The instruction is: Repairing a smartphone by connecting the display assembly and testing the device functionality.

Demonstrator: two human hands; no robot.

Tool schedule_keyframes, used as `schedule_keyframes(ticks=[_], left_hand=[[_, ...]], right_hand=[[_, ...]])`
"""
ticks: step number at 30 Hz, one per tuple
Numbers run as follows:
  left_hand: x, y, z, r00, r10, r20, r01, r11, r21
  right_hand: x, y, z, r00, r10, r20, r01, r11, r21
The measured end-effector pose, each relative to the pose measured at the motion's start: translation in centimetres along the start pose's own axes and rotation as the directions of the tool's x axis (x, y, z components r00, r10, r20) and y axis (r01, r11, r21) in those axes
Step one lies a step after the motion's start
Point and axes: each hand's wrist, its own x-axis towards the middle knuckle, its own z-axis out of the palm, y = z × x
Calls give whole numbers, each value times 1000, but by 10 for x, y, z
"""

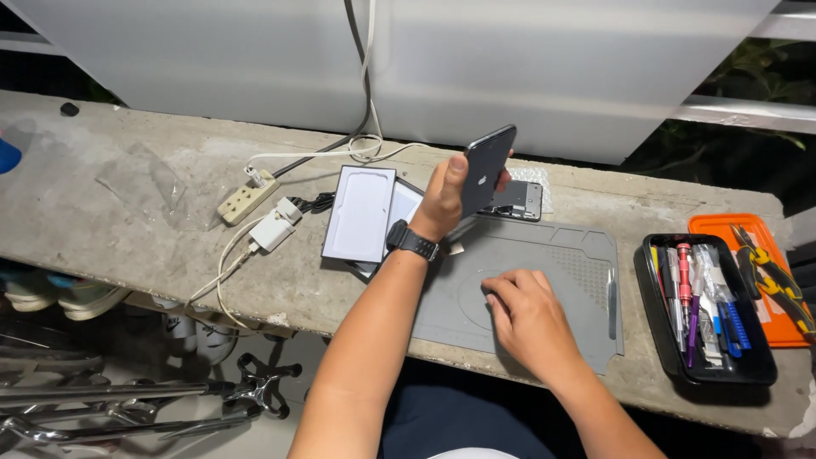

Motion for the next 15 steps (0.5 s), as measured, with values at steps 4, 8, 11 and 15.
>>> schedule_keyframes(ticks=[4,8,11,15], left_hand=[[5,25,18,980,193,-56,-174,956,237],[-1,20,9,984,157,-86,-133,963,233],[-7,16,4,982,148,-114,-119,965,234],[-6,7,-4,982,125,-139,-115,991,74]], right_hand=[[33,0,2,997,20,79,-11,994,-105],[66,-8,10,987,-152,46,159,957,-245],[81,-4,27,933,-349,86,354,852,-386],[89,-14,37,799,-530,284,591,602,-537]])
